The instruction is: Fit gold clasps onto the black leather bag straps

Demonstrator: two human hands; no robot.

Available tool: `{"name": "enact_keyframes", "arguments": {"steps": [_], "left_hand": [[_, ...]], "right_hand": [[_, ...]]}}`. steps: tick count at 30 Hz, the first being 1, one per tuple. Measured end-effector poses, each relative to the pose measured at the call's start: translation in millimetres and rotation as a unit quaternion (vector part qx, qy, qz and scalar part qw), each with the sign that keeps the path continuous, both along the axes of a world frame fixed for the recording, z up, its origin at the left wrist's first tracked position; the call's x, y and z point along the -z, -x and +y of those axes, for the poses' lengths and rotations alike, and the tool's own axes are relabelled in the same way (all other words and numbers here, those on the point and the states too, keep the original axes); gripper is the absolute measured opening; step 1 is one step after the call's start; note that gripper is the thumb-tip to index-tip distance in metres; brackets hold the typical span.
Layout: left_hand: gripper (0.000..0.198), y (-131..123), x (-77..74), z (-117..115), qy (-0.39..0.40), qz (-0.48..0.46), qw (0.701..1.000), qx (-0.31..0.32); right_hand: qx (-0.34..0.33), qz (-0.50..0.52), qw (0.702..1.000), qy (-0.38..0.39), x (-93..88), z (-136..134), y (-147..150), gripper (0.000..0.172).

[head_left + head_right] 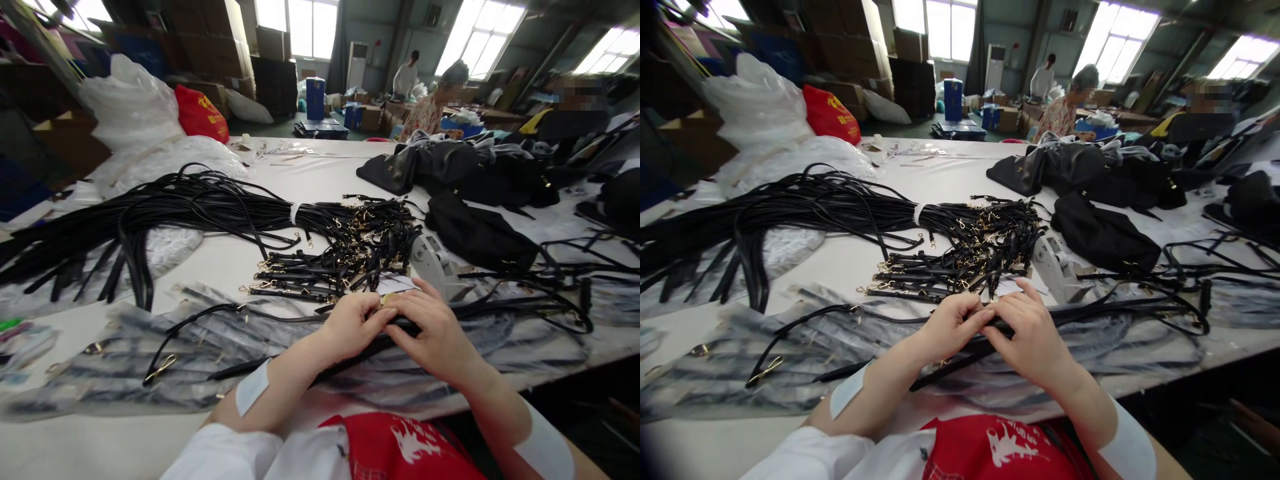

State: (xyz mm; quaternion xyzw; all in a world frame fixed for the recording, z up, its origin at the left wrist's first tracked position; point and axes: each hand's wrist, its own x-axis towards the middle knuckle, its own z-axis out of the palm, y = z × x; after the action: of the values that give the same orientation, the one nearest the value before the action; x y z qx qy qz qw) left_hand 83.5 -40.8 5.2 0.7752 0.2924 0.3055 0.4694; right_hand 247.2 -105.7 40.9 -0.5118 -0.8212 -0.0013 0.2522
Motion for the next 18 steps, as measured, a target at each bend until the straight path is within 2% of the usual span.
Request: {"name": "enact_keyframes", "arguments": {"steps": [3, 6, 8, 10, 12, 15, 16, 18], "left_hand": [[0.042, 10.1, -4.4, 6.9, 0.022, -0.036, 0.998, 0.036], [0.044, 27.9, -12.0, 20.5, 0.046, -0.074, 0.996, 0.008], [0.044, 36.4, -16.0, 27.1, 0.052, -0.075, 0.996, -0.016], [0.043, 37.7, -17.3, 28.1, 0.026, -0.055, 0.998, -0.033], [0.041, 32.7, -16.6, 23.2, -0.014, -0.027, 0.999, -0.030], [0.037, 23.2, -16.1, 11.9, -0.054, 0.007, 0.999, 0.009], [0.035, 21.7, -16.9, 9.2, -0.064, 0.018, 0.998, 0.024], [0.031, 22.0, -19.2, 7.2, -0.087, 0.034, 0.994, 0.050]], "right_hand": [[0.003, 0.023, 1.000, -0.001, -6.1, -4.8, -7.3, 0.008], [0.043, 0.068, 0.997, -0.017, -15.2, -10.9, -24.1, 0.010], [0.058, 0.093, 0.994, 0.002, -19.6, -13.9, -33.0, 0.010], [0.057, 0.113, 0.990, 0.053, -20.3, -14.8, -34.6, 0.012], [0.032, 0.143, 0.979, 0.141, -16.6, -14.1, -28.3, 0.018], [-0.032, 0.200, 0.928, 0.312, -5.9, -12.5, -13.8, 0.025], [-0.044, 0.217, 0.914, 0.341, -2.5, -12.3, -10.8, 0.024], [-0.048, 0.247, 0.903, 0.349, 2.6, -12.2, -10.4, 0.021]]}}
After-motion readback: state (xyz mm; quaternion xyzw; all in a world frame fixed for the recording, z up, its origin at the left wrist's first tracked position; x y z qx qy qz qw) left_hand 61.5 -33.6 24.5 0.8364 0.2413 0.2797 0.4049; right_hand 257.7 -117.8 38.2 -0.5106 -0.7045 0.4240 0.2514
